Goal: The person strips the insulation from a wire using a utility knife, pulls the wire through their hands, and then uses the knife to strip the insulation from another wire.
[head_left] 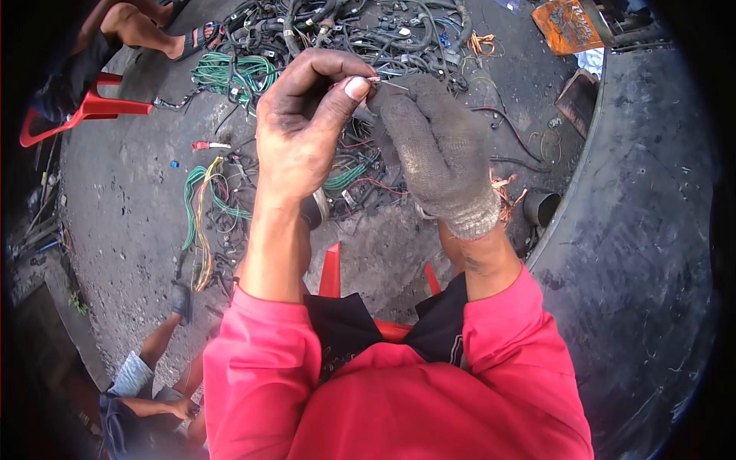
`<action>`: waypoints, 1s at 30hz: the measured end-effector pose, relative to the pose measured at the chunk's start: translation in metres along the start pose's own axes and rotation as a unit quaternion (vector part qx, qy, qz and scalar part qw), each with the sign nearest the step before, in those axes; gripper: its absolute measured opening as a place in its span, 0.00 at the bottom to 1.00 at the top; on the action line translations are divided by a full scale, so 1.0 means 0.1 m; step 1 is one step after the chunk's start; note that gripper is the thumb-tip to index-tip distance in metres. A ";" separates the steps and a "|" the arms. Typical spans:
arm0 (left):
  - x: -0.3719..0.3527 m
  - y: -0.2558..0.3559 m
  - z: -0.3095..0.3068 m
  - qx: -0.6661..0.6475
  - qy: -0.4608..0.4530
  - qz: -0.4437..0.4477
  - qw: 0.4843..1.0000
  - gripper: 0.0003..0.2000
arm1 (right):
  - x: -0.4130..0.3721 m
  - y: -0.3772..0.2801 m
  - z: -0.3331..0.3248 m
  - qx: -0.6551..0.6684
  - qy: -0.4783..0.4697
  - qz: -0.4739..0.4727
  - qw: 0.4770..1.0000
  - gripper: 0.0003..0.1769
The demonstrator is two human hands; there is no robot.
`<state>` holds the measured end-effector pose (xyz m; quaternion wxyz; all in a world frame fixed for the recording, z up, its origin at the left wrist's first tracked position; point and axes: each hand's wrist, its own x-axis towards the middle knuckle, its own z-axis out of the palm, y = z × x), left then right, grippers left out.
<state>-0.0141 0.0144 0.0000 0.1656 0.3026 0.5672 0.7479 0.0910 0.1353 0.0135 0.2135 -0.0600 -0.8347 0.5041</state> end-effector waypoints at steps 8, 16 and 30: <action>0.00 0.00 0.01 0.006 -0.008 0.003 1.000 0.03 | -0.02 0.05 0.02 0.030 0.016 -0.008 0.999 0.08; 0.01 0.01 -0.01 0.016 -0.019 0.019 1.000 0.03 | -0.01 -0.01 0.00 0.004 -0.003 -0.001 1.000 0.11; 0.02 -0.01 -0.02 0.101 -0.008 0.081 0.992 0.04 | -0.02 0.06 0.00 -0.017 -0.005 -0.025 1.000 0.10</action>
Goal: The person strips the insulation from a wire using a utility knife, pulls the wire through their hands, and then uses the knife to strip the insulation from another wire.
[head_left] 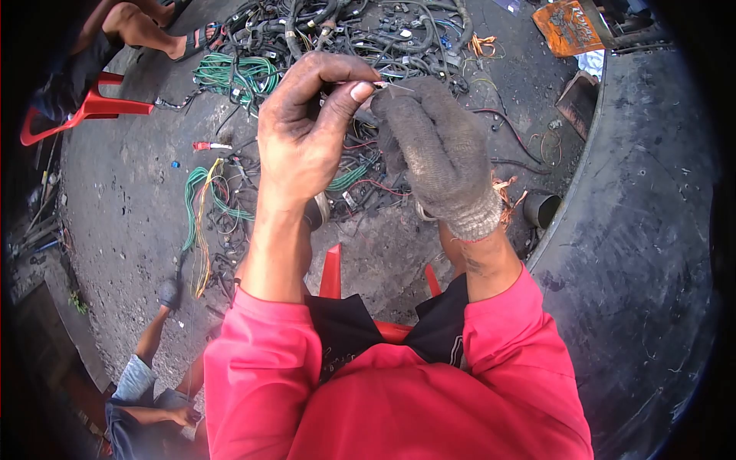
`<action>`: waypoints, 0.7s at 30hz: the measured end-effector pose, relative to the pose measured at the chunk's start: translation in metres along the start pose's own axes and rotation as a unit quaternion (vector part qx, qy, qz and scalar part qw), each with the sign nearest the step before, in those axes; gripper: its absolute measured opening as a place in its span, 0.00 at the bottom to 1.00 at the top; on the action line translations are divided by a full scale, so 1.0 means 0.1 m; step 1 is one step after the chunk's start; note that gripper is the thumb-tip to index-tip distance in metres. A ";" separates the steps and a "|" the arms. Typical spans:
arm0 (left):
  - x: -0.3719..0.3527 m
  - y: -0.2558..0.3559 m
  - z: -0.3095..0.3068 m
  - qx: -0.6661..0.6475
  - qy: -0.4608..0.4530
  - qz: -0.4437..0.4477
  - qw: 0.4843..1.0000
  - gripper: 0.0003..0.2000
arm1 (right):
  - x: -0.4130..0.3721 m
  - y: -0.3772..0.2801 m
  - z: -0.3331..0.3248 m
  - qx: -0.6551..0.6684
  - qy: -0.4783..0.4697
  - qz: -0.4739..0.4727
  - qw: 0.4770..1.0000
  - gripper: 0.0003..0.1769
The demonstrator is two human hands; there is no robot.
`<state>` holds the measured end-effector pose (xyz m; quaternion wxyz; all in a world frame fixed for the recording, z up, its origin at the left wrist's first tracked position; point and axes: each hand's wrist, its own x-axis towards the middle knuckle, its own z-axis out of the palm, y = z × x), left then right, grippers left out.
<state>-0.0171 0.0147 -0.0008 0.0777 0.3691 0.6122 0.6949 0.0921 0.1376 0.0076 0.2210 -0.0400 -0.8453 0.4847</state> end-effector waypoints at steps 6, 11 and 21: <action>0.00 0.03 0.02 0.026 -0.002 0.013 1.000 0.04 | 0.01 0.07 0.00 -0.057 0.032 -0.103 0.993 0.09; 0.01 0.00 0.02 0.028 -0.001 0.025 0.999 0.03 | -0.01 0.07 0.01 -0.061 0.023 -0.082 0.995 0.07; 0.01 0.04 0.02 0.126 0.005 0.044 0.991 0.05 | -0.01 0.09 0.03 -0.110 0.064 -0.128 0.984 0.07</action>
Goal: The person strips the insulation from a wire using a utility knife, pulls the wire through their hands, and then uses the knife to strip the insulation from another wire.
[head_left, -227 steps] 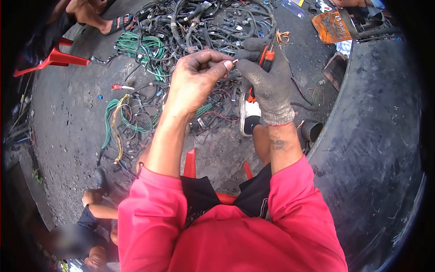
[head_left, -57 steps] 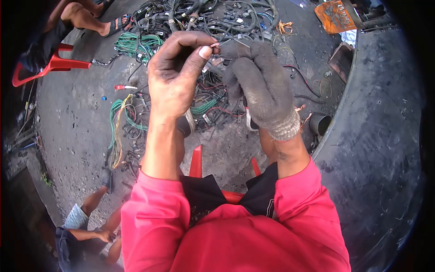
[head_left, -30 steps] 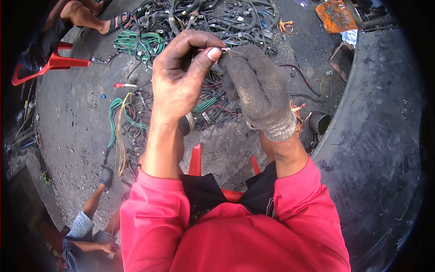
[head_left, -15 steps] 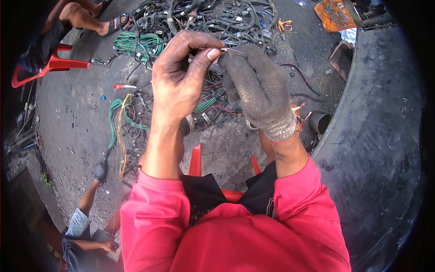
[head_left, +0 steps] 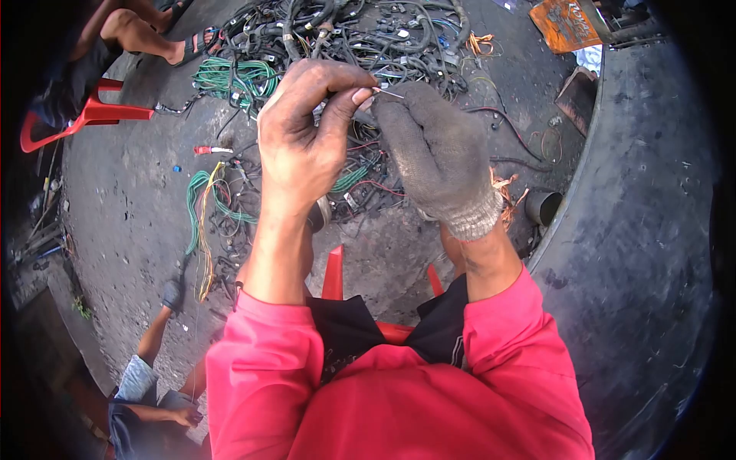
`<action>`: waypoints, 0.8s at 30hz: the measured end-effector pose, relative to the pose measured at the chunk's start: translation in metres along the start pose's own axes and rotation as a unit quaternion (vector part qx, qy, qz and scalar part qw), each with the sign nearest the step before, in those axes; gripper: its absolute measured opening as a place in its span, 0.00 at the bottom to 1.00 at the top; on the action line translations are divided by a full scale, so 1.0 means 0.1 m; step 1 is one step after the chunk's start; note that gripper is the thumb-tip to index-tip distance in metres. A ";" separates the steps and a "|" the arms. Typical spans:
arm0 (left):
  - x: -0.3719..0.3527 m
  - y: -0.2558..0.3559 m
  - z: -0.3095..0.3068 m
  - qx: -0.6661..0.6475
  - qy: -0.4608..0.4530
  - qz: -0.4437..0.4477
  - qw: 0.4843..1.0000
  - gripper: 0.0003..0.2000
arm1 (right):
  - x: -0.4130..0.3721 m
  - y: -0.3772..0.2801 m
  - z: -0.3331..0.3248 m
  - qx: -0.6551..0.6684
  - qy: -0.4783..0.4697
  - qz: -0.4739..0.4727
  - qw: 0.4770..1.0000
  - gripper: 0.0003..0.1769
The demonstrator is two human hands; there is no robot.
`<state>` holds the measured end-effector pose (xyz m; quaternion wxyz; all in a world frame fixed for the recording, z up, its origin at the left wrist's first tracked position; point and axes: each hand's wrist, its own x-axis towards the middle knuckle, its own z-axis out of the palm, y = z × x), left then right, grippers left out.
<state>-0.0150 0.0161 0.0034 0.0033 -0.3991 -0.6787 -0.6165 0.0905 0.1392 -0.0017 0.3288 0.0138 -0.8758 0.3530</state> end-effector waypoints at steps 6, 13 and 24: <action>-0.04 -0.01 -0.01 -0.034 0.008 -0.043 0.998 0.04 | 0.04 -0.02 0.04 0.021 -0.017 0.061 0.998 0.06; -0.05 -0.04 -0.04 -0.150 -0.026 -0.145 0.978 0.04 | 0.06 -0.03 -0.10 0.145 -0.053 0.174 0.973 0.06; -0.04 -0.01 -0.01 -0.138 -0.019 -0.143 0.980 0.03 | 0.04 0.01 -0.05 0.117 -0.069 0.148 0.980 0.05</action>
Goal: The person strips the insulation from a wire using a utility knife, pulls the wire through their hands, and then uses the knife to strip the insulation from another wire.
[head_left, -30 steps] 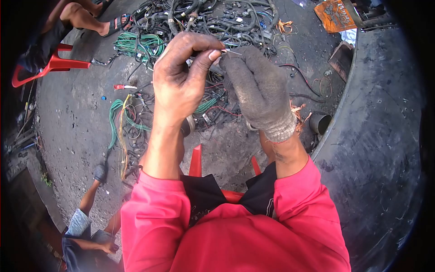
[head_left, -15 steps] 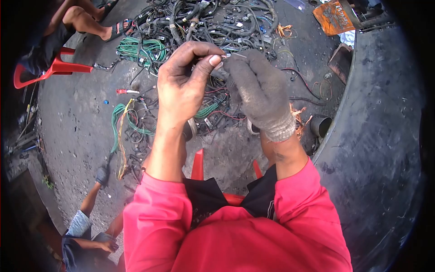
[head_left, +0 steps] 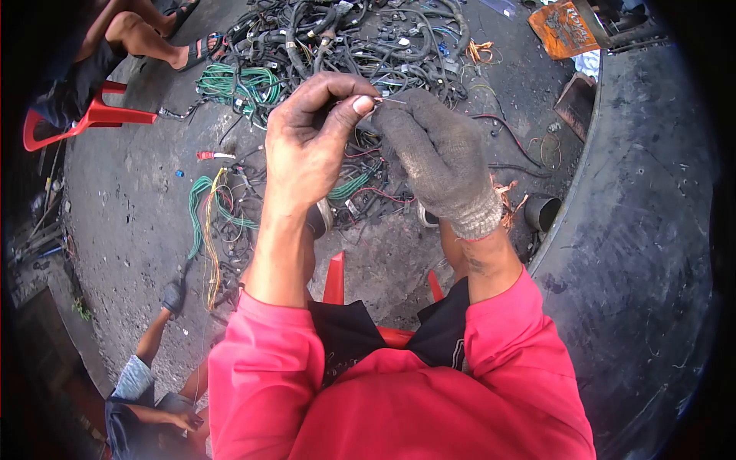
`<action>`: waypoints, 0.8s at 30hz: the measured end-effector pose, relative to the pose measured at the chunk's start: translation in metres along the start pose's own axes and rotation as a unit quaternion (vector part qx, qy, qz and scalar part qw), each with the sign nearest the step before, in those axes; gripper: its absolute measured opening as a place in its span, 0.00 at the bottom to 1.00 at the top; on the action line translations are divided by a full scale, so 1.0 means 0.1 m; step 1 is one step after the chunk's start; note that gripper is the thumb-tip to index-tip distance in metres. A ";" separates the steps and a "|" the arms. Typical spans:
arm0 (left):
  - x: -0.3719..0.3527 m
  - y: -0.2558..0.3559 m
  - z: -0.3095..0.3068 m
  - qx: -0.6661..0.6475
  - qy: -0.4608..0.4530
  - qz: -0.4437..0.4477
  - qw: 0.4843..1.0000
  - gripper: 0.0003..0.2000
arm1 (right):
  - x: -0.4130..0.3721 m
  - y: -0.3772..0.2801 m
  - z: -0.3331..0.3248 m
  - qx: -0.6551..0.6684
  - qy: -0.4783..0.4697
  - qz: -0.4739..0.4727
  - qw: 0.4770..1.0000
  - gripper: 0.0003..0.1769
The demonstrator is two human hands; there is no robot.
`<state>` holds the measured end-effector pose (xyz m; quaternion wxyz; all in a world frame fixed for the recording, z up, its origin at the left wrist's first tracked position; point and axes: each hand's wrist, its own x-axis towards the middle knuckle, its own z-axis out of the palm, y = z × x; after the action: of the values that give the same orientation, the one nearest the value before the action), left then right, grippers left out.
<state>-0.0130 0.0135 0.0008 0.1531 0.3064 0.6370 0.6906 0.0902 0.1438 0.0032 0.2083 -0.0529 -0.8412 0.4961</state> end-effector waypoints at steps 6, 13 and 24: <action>0.00 0.01 -0.03 -0.003 -0.006 -0.004 1.000 0.04 | 0.01 0.08 0.00 -0.144 0.015 -0.154 0.977 0.05; 0.00 -0.02 -0.01 -0.070 -0.006 -0.014 0.997 0.04 | -0.01 -0.10 0.02 0.217 -0.009 0.130 0.967 0.10; 0.11 -0.12 0.00 0.032 -0.046 0.008 0.998 0.11 | 0.00 0.23 -0.22 0.191 0.024 0.253 0.948 0.24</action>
<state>-0.0238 0.0218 -0.0082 0.1668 0.3476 0.6487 0.6562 0.0964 0.1728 -0.0077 0.1022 -0.2350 -0.6845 0.6824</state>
